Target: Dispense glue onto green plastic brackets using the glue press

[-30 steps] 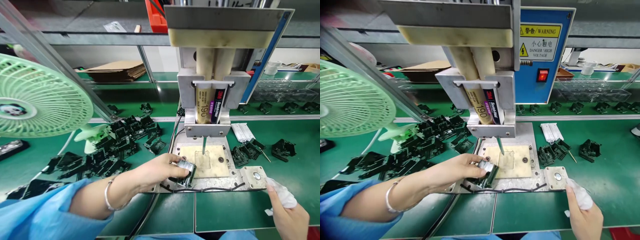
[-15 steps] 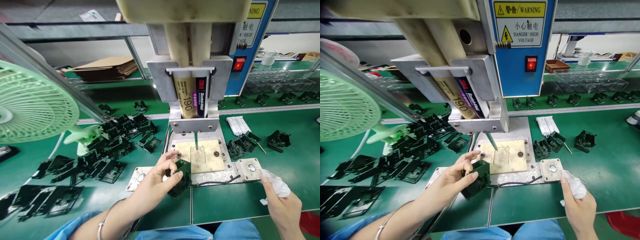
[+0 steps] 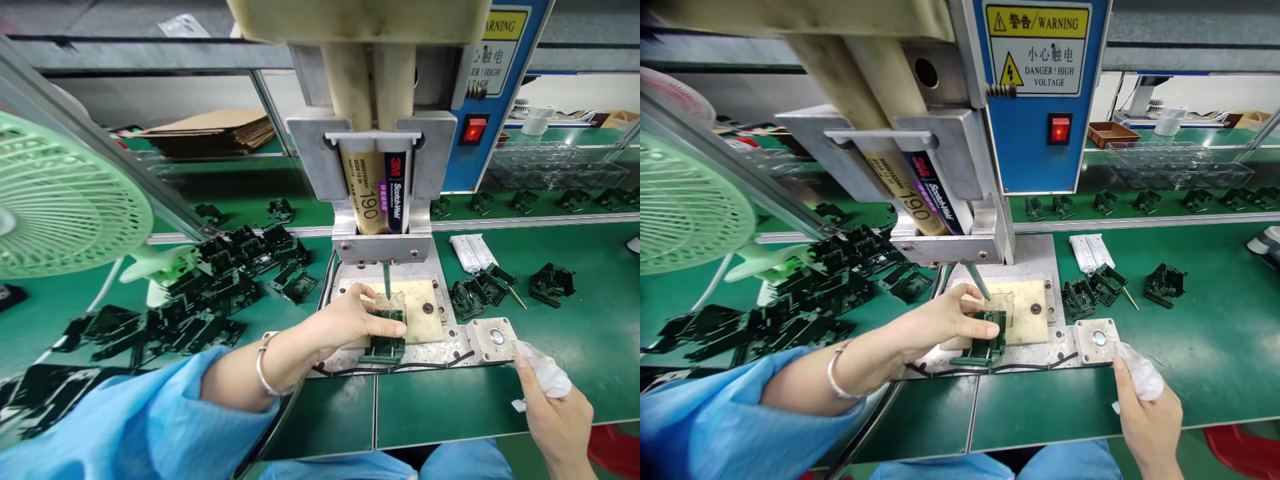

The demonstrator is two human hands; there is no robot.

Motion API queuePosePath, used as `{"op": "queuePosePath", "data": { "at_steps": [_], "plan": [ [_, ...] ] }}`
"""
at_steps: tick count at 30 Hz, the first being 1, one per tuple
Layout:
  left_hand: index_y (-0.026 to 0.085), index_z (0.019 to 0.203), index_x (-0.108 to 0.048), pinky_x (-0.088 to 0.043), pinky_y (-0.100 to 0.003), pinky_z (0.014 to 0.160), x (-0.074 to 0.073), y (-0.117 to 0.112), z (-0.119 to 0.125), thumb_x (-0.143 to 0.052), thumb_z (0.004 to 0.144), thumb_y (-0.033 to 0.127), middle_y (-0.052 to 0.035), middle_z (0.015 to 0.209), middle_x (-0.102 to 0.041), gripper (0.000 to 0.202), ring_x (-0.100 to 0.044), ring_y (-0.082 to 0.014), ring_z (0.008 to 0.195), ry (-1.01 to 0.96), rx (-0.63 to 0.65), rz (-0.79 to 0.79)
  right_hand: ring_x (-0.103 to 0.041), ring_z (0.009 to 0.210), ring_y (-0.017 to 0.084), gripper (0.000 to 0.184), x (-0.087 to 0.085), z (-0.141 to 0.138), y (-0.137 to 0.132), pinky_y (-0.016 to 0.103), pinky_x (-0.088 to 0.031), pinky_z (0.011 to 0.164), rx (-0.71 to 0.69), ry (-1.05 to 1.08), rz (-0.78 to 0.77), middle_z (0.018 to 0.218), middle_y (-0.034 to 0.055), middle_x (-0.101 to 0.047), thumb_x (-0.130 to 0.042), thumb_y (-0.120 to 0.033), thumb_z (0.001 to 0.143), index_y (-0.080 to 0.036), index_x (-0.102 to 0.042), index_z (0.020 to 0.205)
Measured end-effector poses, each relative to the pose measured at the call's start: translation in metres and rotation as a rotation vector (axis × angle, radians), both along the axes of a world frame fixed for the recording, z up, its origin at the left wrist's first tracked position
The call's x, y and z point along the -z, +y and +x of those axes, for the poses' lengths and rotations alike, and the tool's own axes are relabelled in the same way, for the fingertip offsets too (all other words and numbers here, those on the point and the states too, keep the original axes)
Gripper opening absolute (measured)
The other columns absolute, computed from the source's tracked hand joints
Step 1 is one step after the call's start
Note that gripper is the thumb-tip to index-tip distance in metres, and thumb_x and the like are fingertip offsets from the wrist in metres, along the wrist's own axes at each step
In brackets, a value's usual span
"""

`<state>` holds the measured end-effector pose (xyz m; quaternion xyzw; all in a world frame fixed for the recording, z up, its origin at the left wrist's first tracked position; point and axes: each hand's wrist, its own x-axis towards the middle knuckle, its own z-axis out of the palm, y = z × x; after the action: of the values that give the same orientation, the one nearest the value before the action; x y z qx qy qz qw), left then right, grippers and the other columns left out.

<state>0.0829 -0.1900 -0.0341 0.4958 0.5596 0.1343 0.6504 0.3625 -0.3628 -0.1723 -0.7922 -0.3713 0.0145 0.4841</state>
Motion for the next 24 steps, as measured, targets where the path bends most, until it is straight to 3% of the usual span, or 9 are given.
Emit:
{"op": "queuePosePath", "data": {
  "at_steps": [3, 6, 9, 12, 16, 19, 21, 24],
  "plan": [
    [0.02, 0.109, -0.046, -0.055, -0.046, 0.092, -0.003, 0.01, 0.003, -0.1, 0.042, 0.041, -0.0153, 0.12, -0.065, 0.088, -0.067, -0.0333, 0.11, -0.037, 0.009, 0.061, -0.073, 0.09, 0.035, 0.055, -0.003, 0.0, 0.0, 0.036, -0.058, 0.072, -0.002, -0.013, -0.011, 0.094, 0.0121, -0.076, -0.065, -0.068, 0.083, -0.016, -0.081, 0.089],
    [0.02, 0.106, -0.048, -0.057, -0.045, 0.088, 0.001, 0.014, 0.005, -0.099, 0.045, 0.041, -0.0124, 0.112, -0.066, 0.082, -0.066, -0.0334, 0.108, -0.011, 0.028, 0.273, -0.074, 0.088, 0.034, 0.055, -0.004, 0.002, 0.0, 0.034, -0.059, 0.07, -0.012, -0.003, -0.01, 0.092, 0.0112, -0.076, -0.067, -0.068, 0.082, -0.016, -0.082, 0.088],
    [0.02, 0.099, -0.049, -0.056, -0.045, 0.087, 0.015, 0.013, 0.006, -0.096, 0.048, 0.045, -0.0101, 0.111, -0.064, 0.074, -0.065, -0.0323, 0.104, 0.058, 0.066, 0.527, -0.074, 0.085, 0.034, 0.053, -0.003, 0.003, -0.001, 0.034, -0.06, 0.068, -0.017, 0.015, -0.032, 0.088, 0.0102, -0.076, -0.068, -0.068, 0.081, -0.017, -0.081, 0.087],
    [0.022, 0.109, -0.048, -0.054, -0.041, 0.092, 0.034, 0.011, 0.006, -0.094, 0.055, 0.045, -0.0087, 0.12, -0.06, 0.074, -0.061, -0.0302, 0.112, 0.053, 0.085, 0.746, -0.074, 0.089, 0.034, 0.053, -0.003, 0.001, -0.001, 0.035, -0.059, 0.072, -0.009, 0.001, -0.018, 0.091, 0.0111, -0.076, -0.066, -0.067, 0.082, -0.016, -0.081, 0.087],
    [0.023, 0.123, -0.044, -0.051, -0.044, 0.098, 0.047, 0.01, 0.008, -0.09, 0.063, 0.049, -0.0096, 0.119, -0.06, 0.08, -0.06, -0.0299, 0.113, -0.006, 0.111, 0.761, -0.073, 0.091, 0.036, 0.054, -0.005, -0.002, 0.001, 0.037, -0.057, 0.077, -0.011, 0.004, 0.022, 0.093, 0.0127, -0.076, -0.066, -0.066, 0.083, -0.015, -0.081, 0.088],
    [0.023, 0.137, -0.035, -0.046, -0.052, 0.107, 0.039, 0.007, 0.0, -0.091, 0.059, 0.053, -0.0151, 0.134, -0.052, 0.101, -0.055, -0.0345, 0.122, 0.042, 0.164, 0.711, -0.072, 0.095, 0.037, 0.054, -0.004, -0.002, 0.001, 0.039, -0.057, 0.083, 0.01, 0.061, 0.024, 0.095, 0.0131, -0.076, -0.07, -0.066, 0.08, -0.014, -0.081, 0.089],
    [0.023, 0.142, -0.034, -0.038, -0.056, 0.115, 0.028, 0.002, -0.016, -0.09, 0.057, 0.055, -0.0164, 0.145, -0.043, 0.106, -0.045, -0.038, 0.133, 0.15, 0.169, 0.784, -0.072, 0.097, 0.037, 0.054, -0.005, -0.001, 0.001, 0.038, -0.057, 0.081, 0.047, 0.13, 0.014, 0.096, 0.0132, -0.076, -0.073, -0.065, 0.077, -0.013, -0.081, 0.09],
    [0.023, 0.13, -0.051, -0.033, -0.056, 0.118, 0.014, -0.008, -0.059, -0.077, 0.069, 0.06, -0.0132, 0.141, -0.049, 0.076, -0.041, -0.0389, 0.137, 0.342, 0.023, 0.864, -0.072, 0.079, 0.032, 0.056, -0.013, -0.001, 0.007, 0.033, -0.057, 0.06, 0.102, 0.284, -0.017, 0.09, 0.0121, -0.076, -0.078, -0.063, 0.072, -0.01, -0.08, 0.092]
  ]
}}
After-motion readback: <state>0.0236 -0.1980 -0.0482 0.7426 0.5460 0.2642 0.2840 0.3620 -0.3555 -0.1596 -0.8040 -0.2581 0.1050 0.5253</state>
